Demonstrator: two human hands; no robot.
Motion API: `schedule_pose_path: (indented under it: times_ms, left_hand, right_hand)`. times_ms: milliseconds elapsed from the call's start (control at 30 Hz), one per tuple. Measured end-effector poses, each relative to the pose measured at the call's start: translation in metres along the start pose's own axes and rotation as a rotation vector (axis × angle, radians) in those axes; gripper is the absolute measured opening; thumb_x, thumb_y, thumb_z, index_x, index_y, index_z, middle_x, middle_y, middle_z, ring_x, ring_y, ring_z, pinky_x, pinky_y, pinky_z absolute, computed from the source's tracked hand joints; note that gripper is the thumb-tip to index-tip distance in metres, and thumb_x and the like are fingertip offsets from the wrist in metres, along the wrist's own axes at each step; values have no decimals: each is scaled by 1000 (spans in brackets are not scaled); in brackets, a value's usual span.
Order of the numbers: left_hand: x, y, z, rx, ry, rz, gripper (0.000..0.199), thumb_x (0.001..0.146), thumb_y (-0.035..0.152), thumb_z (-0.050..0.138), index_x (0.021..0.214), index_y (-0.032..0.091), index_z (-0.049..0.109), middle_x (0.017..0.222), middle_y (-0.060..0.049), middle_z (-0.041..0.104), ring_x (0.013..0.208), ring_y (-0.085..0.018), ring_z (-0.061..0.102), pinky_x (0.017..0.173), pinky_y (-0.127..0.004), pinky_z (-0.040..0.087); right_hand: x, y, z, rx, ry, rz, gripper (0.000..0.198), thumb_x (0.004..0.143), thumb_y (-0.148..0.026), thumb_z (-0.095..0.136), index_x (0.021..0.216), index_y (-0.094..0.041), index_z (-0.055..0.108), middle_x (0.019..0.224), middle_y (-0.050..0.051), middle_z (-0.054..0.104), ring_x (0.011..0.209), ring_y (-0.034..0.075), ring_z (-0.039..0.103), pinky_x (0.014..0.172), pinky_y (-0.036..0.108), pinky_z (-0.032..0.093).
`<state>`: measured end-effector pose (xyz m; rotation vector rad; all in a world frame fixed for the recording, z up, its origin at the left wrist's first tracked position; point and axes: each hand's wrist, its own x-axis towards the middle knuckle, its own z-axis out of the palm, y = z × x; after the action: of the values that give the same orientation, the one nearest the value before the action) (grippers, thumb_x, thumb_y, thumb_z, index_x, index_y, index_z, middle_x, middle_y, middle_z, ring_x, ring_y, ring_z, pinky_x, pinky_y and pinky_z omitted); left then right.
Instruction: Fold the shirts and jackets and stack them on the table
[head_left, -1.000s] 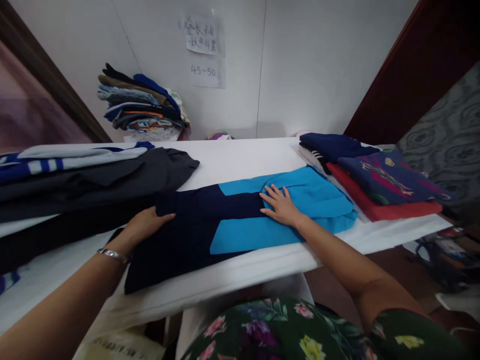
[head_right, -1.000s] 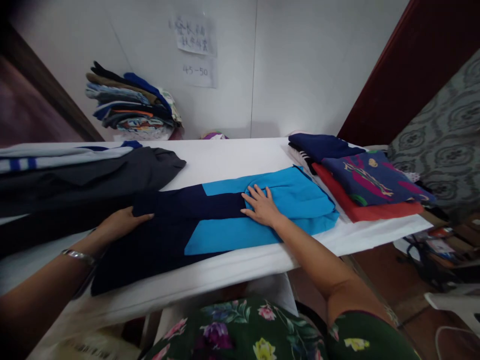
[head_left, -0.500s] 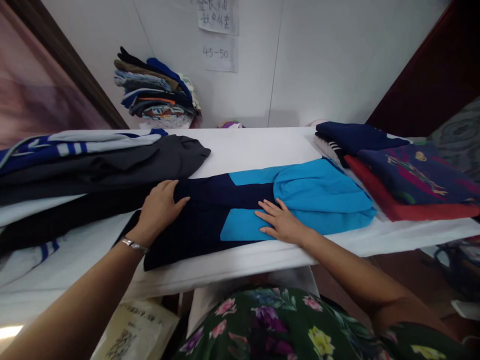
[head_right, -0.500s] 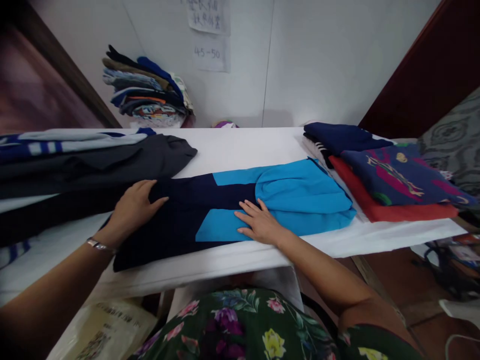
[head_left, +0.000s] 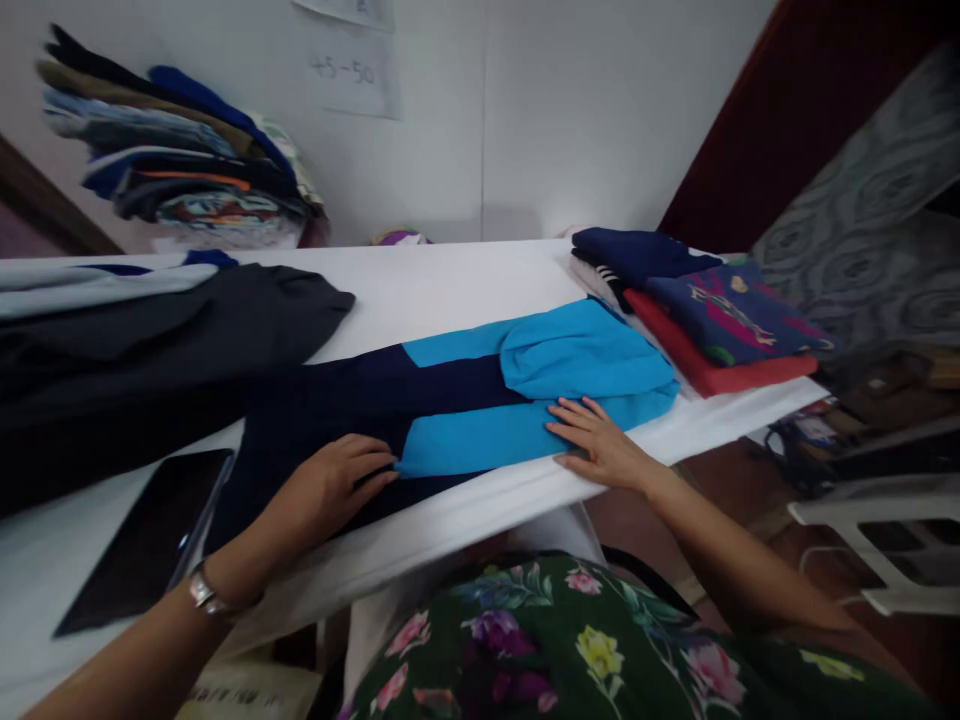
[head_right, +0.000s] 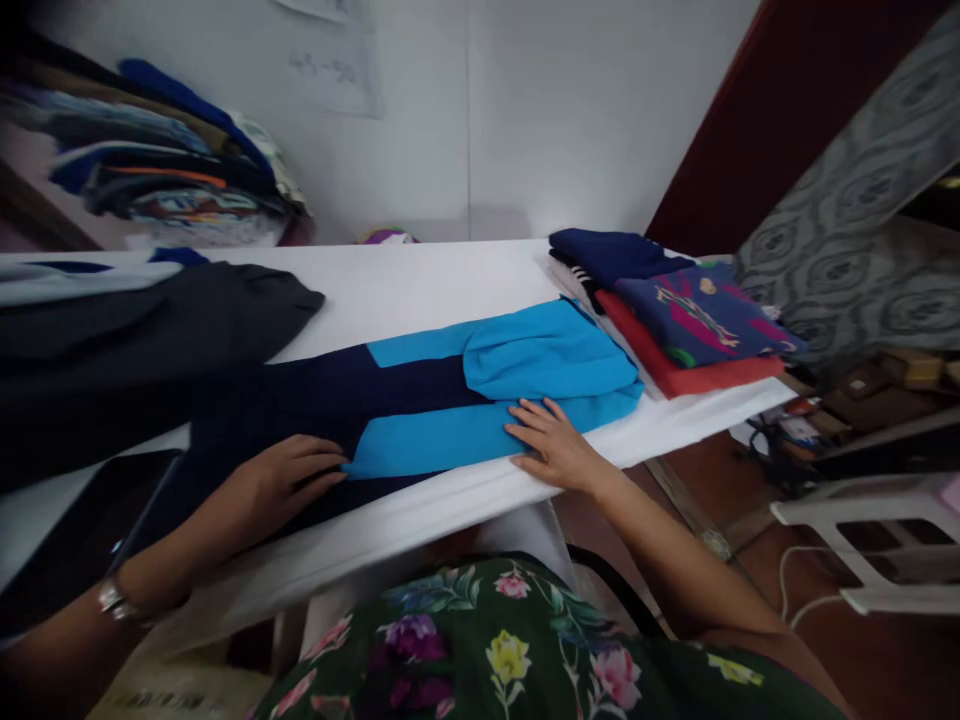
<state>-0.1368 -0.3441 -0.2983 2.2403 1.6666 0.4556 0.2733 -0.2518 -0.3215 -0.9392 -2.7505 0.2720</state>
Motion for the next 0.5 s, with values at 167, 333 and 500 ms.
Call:
schedule_pose_path:
  times_ms: [167,333,500]
  left_hand:
    - [7,-8,-3,-4,-14,-48,41,84,58,47,90,30,75,101,-5,74,96,-26,66,89,-37,51]
    - [30,-5,-10,15,-17,-85,41,83,61,45,94,32,73,107,-3,73,100,-27,65,90,-36,51]
    - [68,8,-6,158,25,-53,47,82,55,45,110,28,70,125,-6,66,112,-31,60,91,-40,50]
  right_hand:
    - [-37,44,-12,96,136,211,44,93,-43,51,133,-27,59,139,7,58,133,28,48,109,53,38]
    - [-32,68,-21,51,205,333,39,96,-32,41,125,-23,66,122,8,68,114,25,61,99,43,48]
    - [-2,73,-28,-160,47,384,33,94,-24,47,118,-20,70,110,9,72,104,25,65,93,37,48]
